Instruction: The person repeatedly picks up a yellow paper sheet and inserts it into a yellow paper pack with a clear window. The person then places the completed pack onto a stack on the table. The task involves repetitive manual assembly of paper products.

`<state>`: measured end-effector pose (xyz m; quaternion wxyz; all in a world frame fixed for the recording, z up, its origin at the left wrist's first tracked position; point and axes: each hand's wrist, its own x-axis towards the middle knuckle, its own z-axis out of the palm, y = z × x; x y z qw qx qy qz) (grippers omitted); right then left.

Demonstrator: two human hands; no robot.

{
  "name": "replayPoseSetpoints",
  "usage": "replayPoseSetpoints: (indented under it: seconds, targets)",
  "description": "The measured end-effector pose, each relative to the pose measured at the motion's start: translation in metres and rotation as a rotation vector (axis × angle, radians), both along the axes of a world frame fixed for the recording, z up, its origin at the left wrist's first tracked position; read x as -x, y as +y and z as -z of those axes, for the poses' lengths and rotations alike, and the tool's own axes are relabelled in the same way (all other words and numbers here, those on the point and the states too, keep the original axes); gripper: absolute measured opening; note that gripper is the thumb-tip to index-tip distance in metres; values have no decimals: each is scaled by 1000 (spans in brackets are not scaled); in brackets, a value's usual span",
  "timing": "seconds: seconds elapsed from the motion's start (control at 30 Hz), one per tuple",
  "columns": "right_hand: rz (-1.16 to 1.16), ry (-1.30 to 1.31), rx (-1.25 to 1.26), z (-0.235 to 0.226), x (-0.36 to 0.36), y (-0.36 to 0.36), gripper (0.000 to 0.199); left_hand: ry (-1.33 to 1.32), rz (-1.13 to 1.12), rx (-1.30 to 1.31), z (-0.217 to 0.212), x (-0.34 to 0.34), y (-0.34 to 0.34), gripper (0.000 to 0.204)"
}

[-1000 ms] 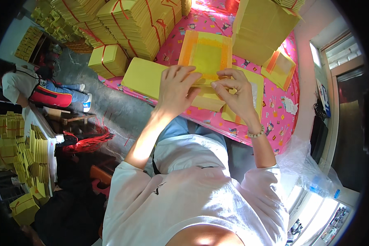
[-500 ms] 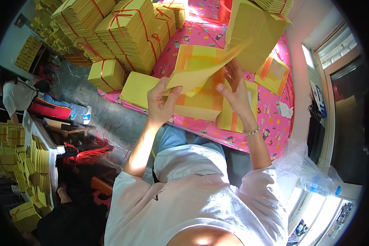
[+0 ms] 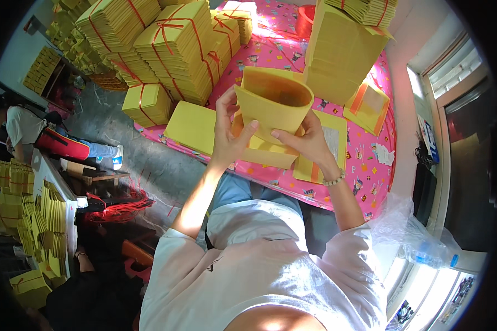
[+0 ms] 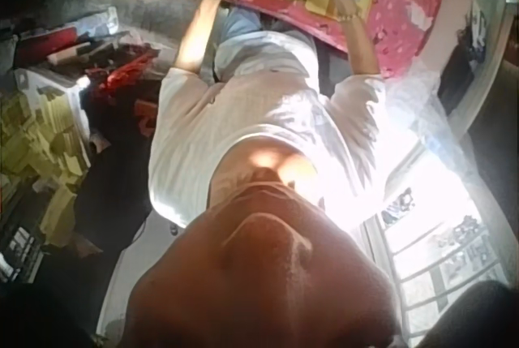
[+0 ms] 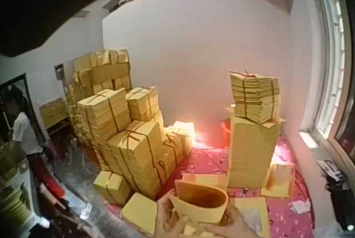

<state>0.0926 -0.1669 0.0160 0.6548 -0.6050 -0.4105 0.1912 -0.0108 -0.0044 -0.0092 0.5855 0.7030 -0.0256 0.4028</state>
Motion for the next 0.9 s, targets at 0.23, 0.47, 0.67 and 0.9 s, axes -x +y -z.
replayPoseSetpoints:
  seconds: [0.23,0.47,0.67,0.9]
  targets:
    - [46,124,23,16,-2,-1,53,129,219,162,0,-5,-4,41]
    - [117,187,35,6,-11,2,41,256,299,308,-20,-16,-1,40]
    - [91,422,94,8,-19,2,40,484,404,492,-27,-25,4,43]
    - [71,524,82,7,-17,0,40,567,466,609,-24,-28,4,42]
